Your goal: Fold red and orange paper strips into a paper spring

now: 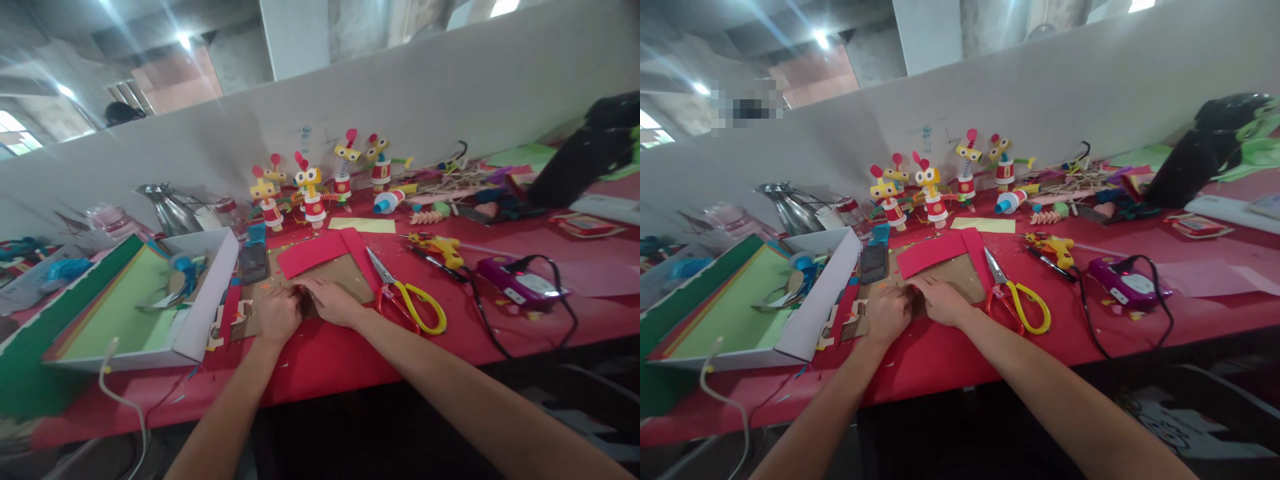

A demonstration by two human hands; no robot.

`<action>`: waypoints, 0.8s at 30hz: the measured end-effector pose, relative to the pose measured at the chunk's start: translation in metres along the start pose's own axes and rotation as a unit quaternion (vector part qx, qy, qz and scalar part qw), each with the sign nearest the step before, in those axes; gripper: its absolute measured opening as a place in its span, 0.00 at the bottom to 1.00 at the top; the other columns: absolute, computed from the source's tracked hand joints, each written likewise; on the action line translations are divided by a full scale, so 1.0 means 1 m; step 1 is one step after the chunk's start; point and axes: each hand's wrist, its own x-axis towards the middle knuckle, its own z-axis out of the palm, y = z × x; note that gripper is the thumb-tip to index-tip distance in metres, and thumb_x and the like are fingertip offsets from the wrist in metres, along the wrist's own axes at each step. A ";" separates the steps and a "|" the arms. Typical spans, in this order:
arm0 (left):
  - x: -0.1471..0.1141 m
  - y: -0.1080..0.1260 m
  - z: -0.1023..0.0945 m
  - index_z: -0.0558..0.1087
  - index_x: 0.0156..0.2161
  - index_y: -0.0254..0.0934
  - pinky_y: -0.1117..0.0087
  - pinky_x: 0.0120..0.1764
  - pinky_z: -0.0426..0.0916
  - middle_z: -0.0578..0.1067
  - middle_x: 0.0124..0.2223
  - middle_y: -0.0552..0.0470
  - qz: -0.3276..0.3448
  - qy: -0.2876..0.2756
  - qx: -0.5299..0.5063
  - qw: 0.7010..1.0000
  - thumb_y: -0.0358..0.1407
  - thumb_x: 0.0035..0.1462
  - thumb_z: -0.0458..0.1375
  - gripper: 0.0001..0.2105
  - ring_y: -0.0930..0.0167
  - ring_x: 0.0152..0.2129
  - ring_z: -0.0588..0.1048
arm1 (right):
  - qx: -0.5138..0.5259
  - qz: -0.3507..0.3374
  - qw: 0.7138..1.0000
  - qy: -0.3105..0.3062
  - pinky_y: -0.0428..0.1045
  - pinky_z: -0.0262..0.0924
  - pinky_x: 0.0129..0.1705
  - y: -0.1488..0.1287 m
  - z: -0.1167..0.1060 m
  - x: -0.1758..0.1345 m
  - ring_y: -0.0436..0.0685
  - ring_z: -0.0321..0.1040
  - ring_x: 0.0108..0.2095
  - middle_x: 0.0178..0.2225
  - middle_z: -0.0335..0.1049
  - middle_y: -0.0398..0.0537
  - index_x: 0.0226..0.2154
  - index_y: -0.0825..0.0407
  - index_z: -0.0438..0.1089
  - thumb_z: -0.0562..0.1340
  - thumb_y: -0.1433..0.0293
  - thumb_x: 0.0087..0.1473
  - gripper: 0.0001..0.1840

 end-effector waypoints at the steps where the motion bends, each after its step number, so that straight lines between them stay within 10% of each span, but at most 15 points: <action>1: 0.000 0.000 0.000 0.76 0.41 0.37 0.63 0.40 0.64 0.77 0.35 0.44 0.001 -0.004 0.001 1.000 0.28 0.53 0.50 0.14 0.64 0.34 0.73 | -0.002 -0.002 1.000 0.003 0.53 0.57 0.50 0.000 0.001 0.000 0.55 0.60 0.49 0.47 0.65 0.52 0.51 0.52 0.58 0.52 0.83 0.50 0.26; 24: 0.003 0.005 -0.009 0.77 0.36 0.34 0.61 0.40 0.64 0.76 0.29 0.42 -0.015 -0.040 0.007 0.999 0.27 0.48 0.50 0.14 0.63 0.32 0.73 | -0.125 0.043 0.991 -0.036 0.52 0.59 0.47 -0.002 0.004 0.000 0.56 0.60 0.43 0.42 0.61 0.53 0.50 0.52 0.64 0.54 0.81 0.52 0.23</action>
